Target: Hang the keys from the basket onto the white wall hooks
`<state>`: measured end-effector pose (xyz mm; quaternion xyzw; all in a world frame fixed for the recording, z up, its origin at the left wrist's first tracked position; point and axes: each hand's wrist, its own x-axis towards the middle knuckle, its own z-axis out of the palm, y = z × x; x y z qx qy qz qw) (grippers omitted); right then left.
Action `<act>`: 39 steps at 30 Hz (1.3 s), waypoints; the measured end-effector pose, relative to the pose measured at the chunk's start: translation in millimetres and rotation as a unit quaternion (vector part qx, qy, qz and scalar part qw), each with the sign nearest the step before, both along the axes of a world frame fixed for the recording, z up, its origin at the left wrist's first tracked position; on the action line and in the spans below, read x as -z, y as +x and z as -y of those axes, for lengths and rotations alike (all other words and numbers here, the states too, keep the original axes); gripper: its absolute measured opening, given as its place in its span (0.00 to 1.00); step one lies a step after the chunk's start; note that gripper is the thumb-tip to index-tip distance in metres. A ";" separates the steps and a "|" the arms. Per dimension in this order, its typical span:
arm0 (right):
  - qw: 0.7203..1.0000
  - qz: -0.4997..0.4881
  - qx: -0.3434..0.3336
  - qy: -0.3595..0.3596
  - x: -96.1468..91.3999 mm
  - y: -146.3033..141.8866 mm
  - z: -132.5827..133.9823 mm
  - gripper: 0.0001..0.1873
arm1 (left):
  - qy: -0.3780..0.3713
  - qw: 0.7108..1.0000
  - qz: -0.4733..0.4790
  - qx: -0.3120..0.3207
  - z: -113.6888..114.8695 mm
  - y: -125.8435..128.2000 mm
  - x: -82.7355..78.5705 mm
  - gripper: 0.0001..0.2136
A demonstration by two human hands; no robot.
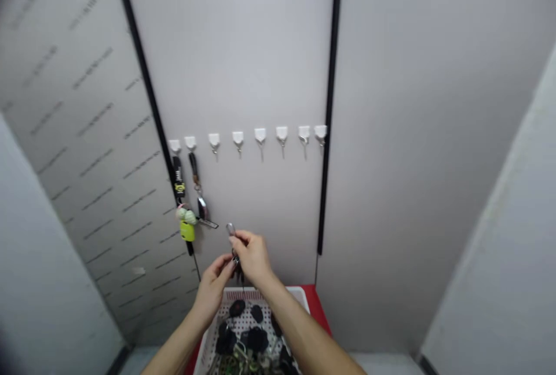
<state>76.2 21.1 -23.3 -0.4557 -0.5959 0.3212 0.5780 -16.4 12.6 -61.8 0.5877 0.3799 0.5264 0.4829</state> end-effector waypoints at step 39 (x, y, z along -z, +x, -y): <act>0.975 0.205 0.062 -0.058 60.3 40.1 19.1 0.09 | 0.048 0.972 -0.231 -0.007 -12.6 -20.1 42.0 0.11</act>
